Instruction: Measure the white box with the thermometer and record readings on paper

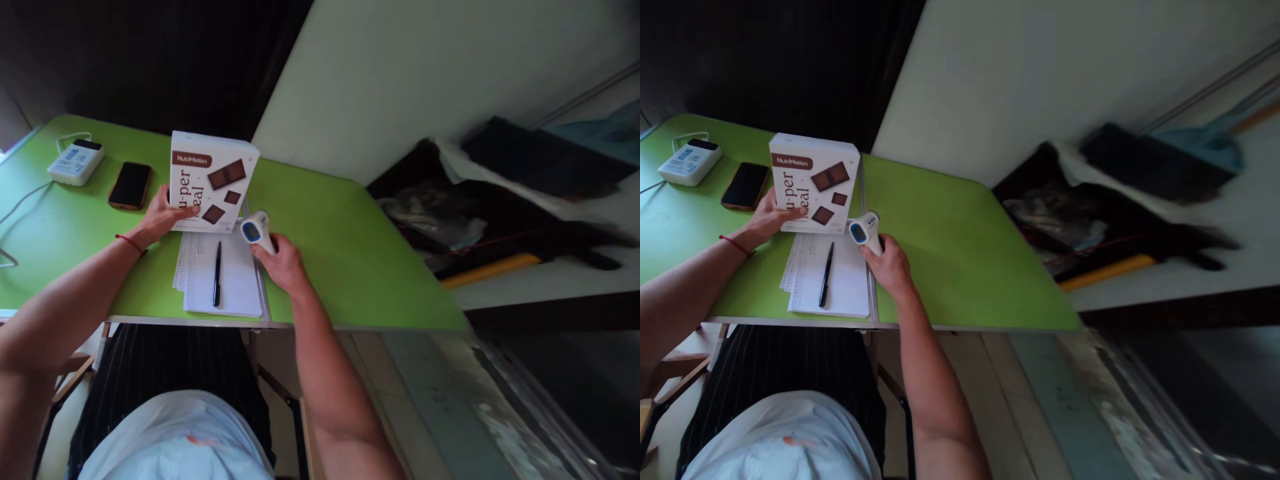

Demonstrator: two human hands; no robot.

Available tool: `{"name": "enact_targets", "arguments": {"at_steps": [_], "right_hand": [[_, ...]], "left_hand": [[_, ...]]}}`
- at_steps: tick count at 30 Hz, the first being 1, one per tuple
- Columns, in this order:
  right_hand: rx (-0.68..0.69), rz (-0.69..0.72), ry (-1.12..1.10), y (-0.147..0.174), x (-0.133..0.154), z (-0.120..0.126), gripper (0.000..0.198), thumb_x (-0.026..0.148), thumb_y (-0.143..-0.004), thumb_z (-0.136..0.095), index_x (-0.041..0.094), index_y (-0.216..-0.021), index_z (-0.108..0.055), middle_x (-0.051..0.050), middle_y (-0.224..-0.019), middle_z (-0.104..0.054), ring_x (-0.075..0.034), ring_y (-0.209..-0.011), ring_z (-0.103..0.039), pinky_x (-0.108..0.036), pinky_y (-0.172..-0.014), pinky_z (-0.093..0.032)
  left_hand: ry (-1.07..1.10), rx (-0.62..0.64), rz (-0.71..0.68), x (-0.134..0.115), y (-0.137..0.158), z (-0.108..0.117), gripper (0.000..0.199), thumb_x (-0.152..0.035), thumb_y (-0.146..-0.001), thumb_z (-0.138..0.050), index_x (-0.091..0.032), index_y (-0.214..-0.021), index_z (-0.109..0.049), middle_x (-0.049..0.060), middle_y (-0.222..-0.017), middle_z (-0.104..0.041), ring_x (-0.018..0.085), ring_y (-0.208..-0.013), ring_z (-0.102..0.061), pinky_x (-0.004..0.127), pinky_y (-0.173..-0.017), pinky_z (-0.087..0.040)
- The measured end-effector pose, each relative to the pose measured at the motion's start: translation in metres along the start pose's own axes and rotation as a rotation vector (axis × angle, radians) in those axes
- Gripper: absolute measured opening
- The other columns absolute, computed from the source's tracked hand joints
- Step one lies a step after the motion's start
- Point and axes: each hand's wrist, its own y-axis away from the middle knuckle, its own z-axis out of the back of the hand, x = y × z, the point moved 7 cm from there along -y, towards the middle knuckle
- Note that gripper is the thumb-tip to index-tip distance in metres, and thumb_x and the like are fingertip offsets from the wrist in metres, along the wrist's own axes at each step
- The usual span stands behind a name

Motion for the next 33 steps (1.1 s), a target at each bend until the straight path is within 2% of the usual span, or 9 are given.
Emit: {"name": "enact_targets", "arguments": {"at_steps": [2,5,9,15,22,27,33], "right_hand": [[0.025,-0.014,-0.358,0.017,0.026,-0.012,0.049,0.065,-0.07,-0.079,0.025,-0.095,-0.064,0.001,-0.076,-0.062,-0.017,-0.067,-0.054,-0.033,-0.062,-0.044],[0.292,-0.141,-0.787,0.046,0.069,-0.055,0.049,0.065,-0.074,-0.076,0.025,-0.1,-0.064,0.005,-0.068,-0.054,-0.015,-0.058,-0.05,-0.031,-0.056,-0.042],[0.363,-0.231,-1.019,0.064,0.103,-0.095,0.042,0.057,-0.069,-0.079,0.025,-0.091,-0.063,0.007,-0.063,-0.047,-0.013,-0.057,-0.047,-0.029,-0.052,-0.038],[0.247,-0.312,-1.003,0.061,0.096,-0.119,0.041,0.043,-0.061,-0.083,0.024,-0.092,-0.064,0.008,-0.06,-0.052,-0.012,-0.053,-0.048,-0.027,-0.051,-0.037],[0.199,-0.349,-1.012,0.059,0.088,-0.127,0.038,0.045,-0.064,-0.08,0.023,-0.091,-0.065,0.007,-0.06,-0.052,-0.013,-0.055,-0.049,-0.027,-0.052,-0.038],[0.168,-0.351,-0.987,0.056,0.083,-0.129,0.043,0.052,-0.065,-0.082,0.023,-0.09,-0.063,0.007,-0.064,-0.051,-0.011,-0.055,-0.046,-0.026,-0.05,-0.036],[0.141,-0.333,-0.961,0.054,0.081,-0.131,0.038,0.051,-0.064,-0.082,0.024,-0.082,-0.061,0.008,-0.06,-0.049,-0.011,-0.054,-0.046,-0.028,-0.053,-0.041]], "left_hand": [[0.04,-0.022,0.0,-0.007,0.004,0.004,0.064,-0.042,-0.062,-0.1,-0.015,-0.113,-0.073,0.014,-0.117,-0.082,0.032,-0.108,-0.077,0.047,-0.1,-0.062],[0.122,-0.011,0.014,-0.016,0.01,0.008,0.059,-0.044,-0.063,-0.097,-0.015,-0.11,-0.079,0.013,-0.117,-0.083,0.031,-0.106,-0.079,0.044,-0.097,-0.063],[0.107,-0.02,0.068,-0.018,0.016,0.013,0.051,-0.04,-0.062,-0.096,-0.014,-0.103,-0.082,0.011,-0.108,-0.085,0.027,-0.093,-0.079,0.038,-0.087,-0.064],[0.02,0.054,0.081,-0.017,0.017,0.01,0.047,-0.039,-0.061,-0.095,-0.013,-0.098,-0.082,0.011,-0.1,-0.084,0.025,-0.087,-0.077,0.036,-0.082,-0.062],[0.027,0.134,0.101,-0.016,0.017,0.004,0.047,-0.042,-0.067,-0.092,-0.013,-0.102,-0.082,0.013,-0.104,-0.084,0.027,-0.09,-0.077,0.039,-0.084,-0.061],[0.006,0.13,0.097,-0.016,0.017,0.004,0.049,-0.044,-0.068,-0.092,-0.013,-0.105,-0.083,0.014,-0.107,-0.084,0.026,-0.093,-0.077,0.039,-0.087,-0.061],[0.038,0.133,0.068,-0.023,0.019,0.003,0.053,-0.044,-0.066,-0.096,-0.014,-0.106,-0.08,0.013,-0.109,-0.084,0.027,-0.096,-0.078,0.041,-0.093,-0.062]]}}
